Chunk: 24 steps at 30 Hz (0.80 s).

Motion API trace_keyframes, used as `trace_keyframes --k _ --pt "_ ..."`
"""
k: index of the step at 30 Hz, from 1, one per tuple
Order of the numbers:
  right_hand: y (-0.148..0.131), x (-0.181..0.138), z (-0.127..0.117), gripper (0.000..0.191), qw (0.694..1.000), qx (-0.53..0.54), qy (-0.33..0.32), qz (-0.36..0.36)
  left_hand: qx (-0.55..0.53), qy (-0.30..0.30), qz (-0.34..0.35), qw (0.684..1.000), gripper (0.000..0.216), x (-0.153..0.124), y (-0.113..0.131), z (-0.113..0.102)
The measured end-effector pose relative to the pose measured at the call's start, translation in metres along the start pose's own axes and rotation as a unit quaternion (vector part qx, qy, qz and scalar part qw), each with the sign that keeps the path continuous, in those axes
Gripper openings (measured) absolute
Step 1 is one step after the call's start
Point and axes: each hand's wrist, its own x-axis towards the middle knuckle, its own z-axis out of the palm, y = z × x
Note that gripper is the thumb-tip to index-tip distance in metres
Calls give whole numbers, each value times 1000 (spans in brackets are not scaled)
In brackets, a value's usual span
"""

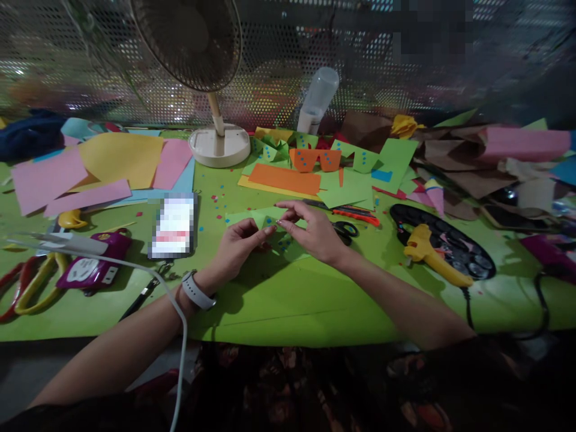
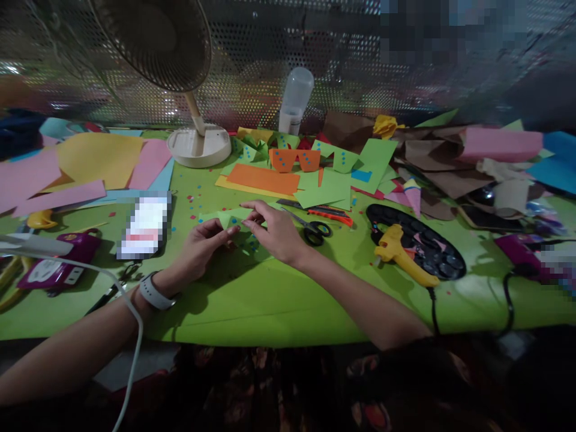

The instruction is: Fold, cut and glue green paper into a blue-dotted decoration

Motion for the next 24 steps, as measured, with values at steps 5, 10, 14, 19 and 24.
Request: trace_keyframes --k 5,10,14,19,24 --pt "-3 -2 1 32 1000 2 -9 -13 11 0 33 999 20 1 -1 -2" --pt "-2 -1 -4 37 1000 3 -13 -6 27 5 59 998 18 0 0 -5" --pt "1 4 -12 36 999 28 -36 11 32 1 49 998 23 1 -1 -5" --pt "6 9 -23 37 997 66 -22 34 -2 -12 13 1000 31 1 3 -6" --pt "13 12 -31 34 997 77 -4 32 -8 11 -2 1000 31 2 7 -10"
